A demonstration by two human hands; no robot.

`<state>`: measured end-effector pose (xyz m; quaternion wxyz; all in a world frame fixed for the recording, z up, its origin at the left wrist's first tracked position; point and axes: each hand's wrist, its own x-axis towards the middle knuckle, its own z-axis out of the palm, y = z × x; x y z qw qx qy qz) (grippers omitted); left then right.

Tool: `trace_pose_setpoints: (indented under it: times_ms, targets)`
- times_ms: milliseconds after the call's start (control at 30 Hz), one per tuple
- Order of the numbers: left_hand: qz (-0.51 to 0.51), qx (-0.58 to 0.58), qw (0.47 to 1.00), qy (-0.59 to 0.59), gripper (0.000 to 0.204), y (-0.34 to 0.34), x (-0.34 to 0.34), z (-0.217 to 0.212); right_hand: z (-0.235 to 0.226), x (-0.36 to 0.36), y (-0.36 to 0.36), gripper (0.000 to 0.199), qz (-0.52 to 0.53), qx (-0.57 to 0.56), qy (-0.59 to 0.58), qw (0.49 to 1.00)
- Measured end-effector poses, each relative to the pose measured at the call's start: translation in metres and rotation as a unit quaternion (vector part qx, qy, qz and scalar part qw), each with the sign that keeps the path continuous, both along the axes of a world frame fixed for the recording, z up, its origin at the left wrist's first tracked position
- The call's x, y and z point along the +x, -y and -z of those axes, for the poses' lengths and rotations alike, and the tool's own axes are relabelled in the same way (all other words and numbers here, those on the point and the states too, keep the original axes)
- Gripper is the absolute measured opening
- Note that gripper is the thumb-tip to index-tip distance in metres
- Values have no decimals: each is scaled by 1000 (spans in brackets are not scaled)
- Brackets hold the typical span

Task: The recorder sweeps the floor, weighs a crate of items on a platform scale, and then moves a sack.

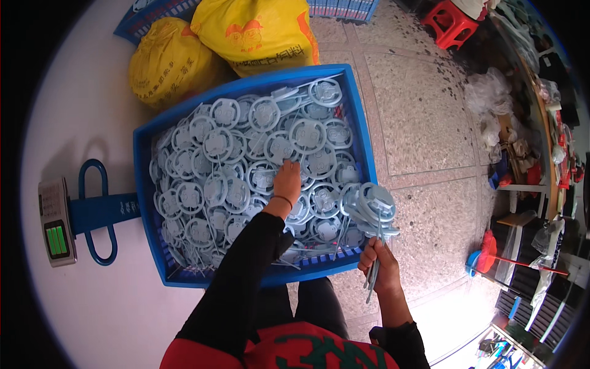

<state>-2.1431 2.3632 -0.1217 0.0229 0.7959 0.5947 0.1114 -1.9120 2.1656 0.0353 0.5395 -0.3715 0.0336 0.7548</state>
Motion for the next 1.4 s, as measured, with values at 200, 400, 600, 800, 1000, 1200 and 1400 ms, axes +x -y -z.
trace_pose_setpoints:
  times_ms: [200,400,600,800,1000,1200,1400]
  targets:
    - [53,-6,995,-80,17,-22,-17,-12,-6,-6,-1,18,-2,-5,33,999]
    - [7,-144,988,62,20,-15,-27,-38,-15,-12,-6,19,-18,-2,131,991]
    - [-123,-566,564,589,26,71,22,-113,22,-51,-10,31,-87,-16,242,966]
    - [-96,-562,642,513,19,151,25,-82,39,-85,22,30,-118,-87,186,972]
    - [55,-225,921,315,20,158,-65,-43,41,-62,32,27,-167,-125,41,977]
    - [-205,-305,925,91,33,167,-202,-96,2,-36,44,24,-83,-33,-106,990]
    - [-169,-487,805,293,38,213,-196,-61,-14,-65,36,25,-122,15,-3,992]
